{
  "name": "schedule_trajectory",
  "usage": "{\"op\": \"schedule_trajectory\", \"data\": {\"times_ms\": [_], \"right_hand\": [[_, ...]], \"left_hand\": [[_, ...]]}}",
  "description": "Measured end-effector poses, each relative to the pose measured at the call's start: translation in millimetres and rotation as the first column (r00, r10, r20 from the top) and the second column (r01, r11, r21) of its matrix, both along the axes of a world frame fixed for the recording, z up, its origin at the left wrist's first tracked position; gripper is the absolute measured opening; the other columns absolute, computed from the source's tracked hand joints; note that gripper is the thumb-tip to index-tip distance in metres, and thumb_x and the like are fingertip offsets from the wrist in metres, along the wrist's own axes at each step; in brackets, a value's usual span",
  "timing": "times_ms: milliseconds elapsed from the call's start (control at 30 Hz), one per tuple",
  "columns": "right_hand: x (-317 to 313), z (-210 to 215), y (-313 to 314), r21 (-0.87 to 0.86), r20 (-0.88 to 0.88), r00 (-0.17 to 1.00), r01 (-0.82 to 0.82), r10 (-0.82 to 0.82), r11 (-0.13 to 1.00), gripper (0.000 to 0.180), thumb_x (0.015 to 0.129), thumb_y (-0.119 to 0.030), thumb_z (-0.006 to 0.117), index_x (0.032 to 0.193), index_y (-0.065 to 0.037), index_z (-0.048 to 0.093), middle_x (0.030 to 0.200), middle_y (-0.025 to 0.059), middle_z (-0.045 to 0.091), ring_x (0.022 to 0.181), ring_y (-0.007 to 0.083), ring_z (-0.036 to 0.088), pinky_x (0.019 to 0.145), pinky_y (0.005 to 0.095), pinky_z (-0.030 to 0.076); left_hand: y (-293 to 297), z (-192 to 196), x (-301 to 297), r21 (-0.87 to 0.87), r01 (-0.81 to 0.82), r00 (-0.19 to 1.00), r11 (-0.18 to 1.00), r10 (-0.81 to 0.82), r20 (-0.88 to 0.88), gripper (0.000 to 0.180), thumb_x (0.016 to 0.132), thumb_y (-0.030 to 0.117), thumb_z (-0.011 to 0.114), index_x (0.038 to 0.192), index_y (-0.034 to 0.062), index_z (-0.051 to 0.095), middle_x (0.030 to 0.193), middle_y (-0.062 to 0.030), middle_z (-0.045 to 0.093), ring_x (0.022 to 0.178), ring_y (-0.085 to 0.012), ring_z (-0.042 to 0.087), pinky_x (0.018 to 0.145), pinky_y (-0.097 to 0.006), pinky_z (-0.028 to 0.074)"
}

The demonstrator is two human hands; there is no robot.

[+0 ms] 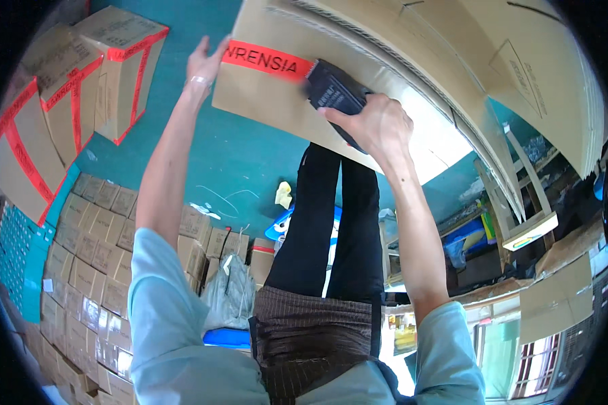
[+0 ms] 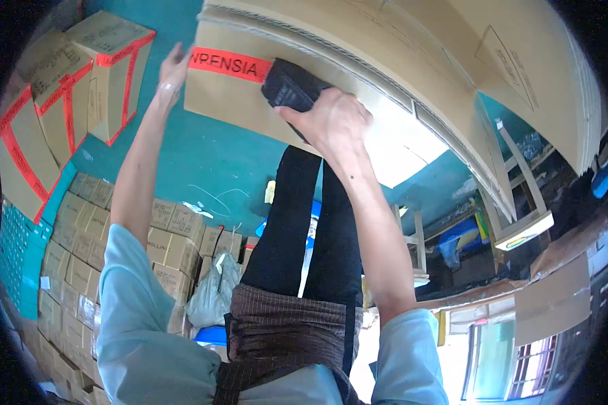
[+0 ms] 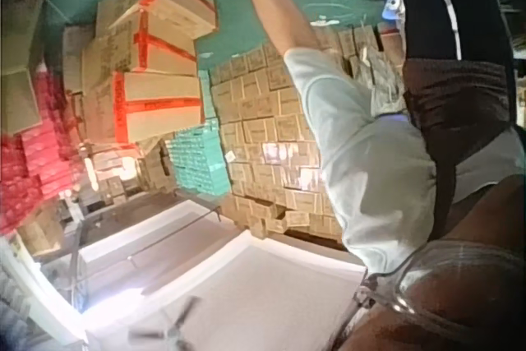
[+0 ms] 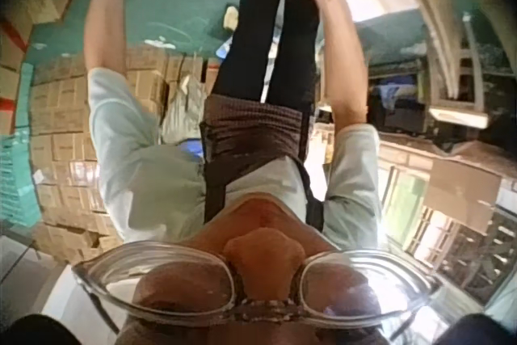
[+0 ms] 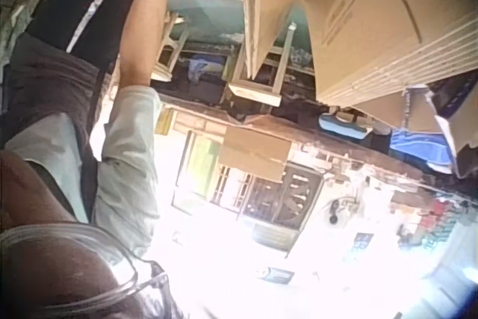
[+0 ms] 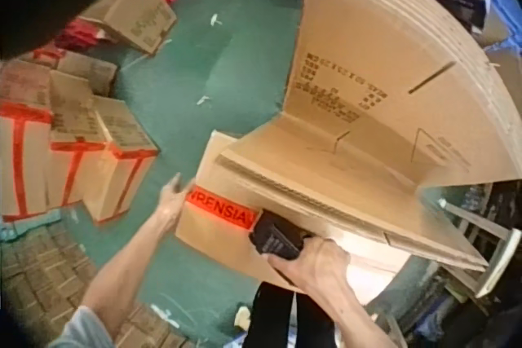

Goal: Taping multiple cardboard boxes using a handheld tape dispenser.

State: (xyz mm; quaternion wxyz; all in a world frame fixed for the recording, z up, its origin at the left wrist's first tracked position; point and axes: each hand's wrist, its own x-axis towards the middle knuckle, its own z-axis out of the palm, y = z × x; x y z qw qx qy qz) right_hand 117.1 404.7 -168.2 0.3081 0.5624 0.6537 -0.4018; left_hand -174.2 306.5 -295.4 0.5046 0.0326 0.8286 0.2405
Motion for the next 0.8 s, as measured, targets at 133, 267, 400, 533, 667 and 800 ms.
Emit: {"op": "schedule_trajectory", "data": {"times_ms": [133,267,400,533,667,800], "right_hand": [[12,2,-3,-0.005,-0.016,0.998,-0.053,0.053,0.999,0.074,0.063,-0.070,0.067,0.083,0.001,0.070,0.071,0.0164,0.067,0.071,0.0293,0.069,0.067,0.0365,0.054],[116,62,-9,-0.209,-0.122,0.986,0.087,-0.114,0.974,0.073,0.064,-0.067,0.068,0.080,0.004,0.069,0.067,0.0155,0.067,0.071,0.0286,0.069,0.069,0.0392,0.054],[289,66,-39,0.054,0.387,0.910,0.139,-0.149,0.989,0.068,0.063,-0.065,0.071,0.092,-0.004,0.072,0.069,0.0146,0.067,0.070,0.0285,0.069,0.067,0.0387,0.054],[278,-30,-47,0.122,0.440,0.887,0.098,-0.142,0.988,0.068,0.065,-0.066,0.067,0.082,0.000,0.070,0.076,0.0189,0.068,0.076,0.0341,0.068,0.069,0.0420,0.054],[297,-23,-87,0.303,0.352,0.817,0.362,-0.456,0.882,0.069,0.066,-0.067,0.067,0.080,0.001,0.068,0.077,0.0201,0.068,0.075,0.0362,0.068,0.070,0.0433,0.053],[319,31,-134,0.305,0.306,0.648,0.627,-0.697,0.717,0.067,0.065,-0.059,0.074,0.084,0.006,0.069,0.072,0.0224,0.067,0.073,0.0333,0.069,0.066,0.0417,0.052]], "left_hand": [[-4,31,40,0.219,0.300,0.946,0.928,-0.260,-0.195,0.045,0.087,0.032,0.068,0.115,-0.0032,0.063,0.101,-0.0065,0.068,0.091,-0.0102,0.059,0.085,-0.025,0.045],[-5,35,18,0.214,0.282,0.957,0.935,-0.259,-0.130,0.041,0.086,0.032,0.069,0.107,-0.0038,0.066,0.097,-0.0042,0.067,0.085,-0.0080,0.058,0.080,-0.023,0.046],[10,36,22,0.134,0.454,0.878,0.881,-0.418,-0.232,0.040,0.087,0.031,0.068,0.107,-0.0038,0.065,0.097,-0.0051,0.067,0.086,-0.0079,0.058,0.081,-0.023,0.045],[5,21,10,0.100,0.413,0.904,0.905,-0.394,-0.165,0.055,0.087,0.031,0.068,0.123,-0.0078,0.053,0.108,-0.0102,0.065,0.098,-0.0121,0.059,0.092,-0.024,0.042],[36,76,78,-0.276,0.768,0.105,0.578,-0.539,-0.836,0.110,0.079,0.048,0.071,0.143,-0.0121,0.003,0.147,-0.0344,0.014,0.140,-0.0424,0.010,0.113,-0.048,0.013],[95,110,176,-0.413,0.908,-0.380,0.065,-0.284,-0.881,0.108,0.078,0.065,0.060,0.142,-0.0086,0.015,0.144,-0.0406,0.009,0.134,-0.0581,0.004,0.100,-0.074,0.006]]}}
